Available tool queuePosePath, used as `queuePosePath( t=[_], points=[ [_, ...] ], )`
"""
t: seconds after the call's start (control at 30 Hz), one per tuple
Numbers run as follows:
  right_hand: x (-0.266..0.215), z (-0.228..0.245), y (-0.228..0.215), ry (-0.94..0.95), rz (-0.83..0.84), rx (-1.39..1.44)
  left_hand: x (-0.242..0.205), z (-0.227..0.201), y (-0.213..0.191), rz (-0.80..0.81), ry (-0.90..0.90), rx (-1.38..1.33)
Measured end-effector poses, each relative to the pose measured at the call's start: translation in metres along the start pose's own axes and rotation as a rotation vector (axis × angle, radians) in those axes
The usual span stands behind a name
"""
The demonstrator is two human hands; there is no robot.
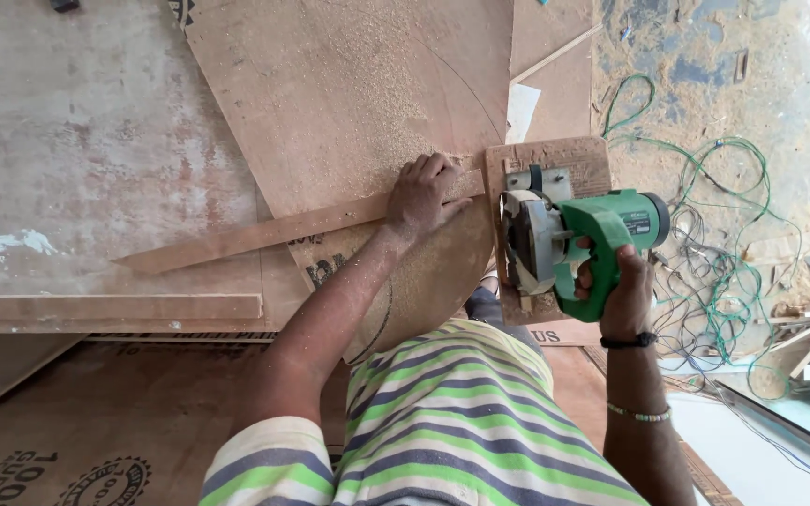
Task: Measure, mark, and cut curved shapes from a plywood sheet using a circular saw and hand tools.
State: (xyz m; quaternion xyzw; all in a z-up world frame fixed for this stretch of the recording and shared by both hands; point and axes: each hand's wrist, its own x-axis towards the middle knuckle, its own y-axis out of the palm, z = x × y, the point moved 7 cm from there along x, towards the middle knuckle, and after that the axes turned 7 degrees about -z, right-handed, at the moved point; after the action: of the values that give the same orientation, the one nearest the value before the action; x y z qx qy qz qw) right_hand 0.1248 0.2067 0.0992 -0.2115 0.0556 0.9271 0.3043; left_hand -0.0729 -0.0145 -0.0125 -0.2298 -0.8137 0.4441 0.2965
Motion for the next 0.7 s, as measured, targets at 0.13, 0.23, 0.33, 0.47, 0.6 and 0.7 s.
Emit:
queuePosePath(
  t=[0.13,0.23,0.33,0.47,0.6,0.7],
  points=[
    [-0.002,-0.009,-0.002,0.032,0.013,0.029,-0.002,-0.003,0.003,0.009,-0.015,-0.043],
    [-0.006,-0.016,-0.003,0.042,-0.003,0.042,-0.001,-0.005,0.0,0.043,-0.012,-0.055],
    [-0.005,-0.025,-0.007,0.009,-0.041,0.011,-0.001,0.0,0.009,0.06,0.016,-0.058],
    [-0.01,-0.023,-0.01,-0.019,-0.066,0.016,0.0,0.002,0.009,0.06,0.005,-0.11],
    [-0.011,-0.026,-0.012,-0.012,-0.091,0.067,0.002,0.002,0.004,0.021,0.017,-0.069],
    [-0.012,-0.025,-0.01,-0.045,-0.103,0.033,0.003,0.003,-0.001,0.008,0.02,-0.04]
  ],
)
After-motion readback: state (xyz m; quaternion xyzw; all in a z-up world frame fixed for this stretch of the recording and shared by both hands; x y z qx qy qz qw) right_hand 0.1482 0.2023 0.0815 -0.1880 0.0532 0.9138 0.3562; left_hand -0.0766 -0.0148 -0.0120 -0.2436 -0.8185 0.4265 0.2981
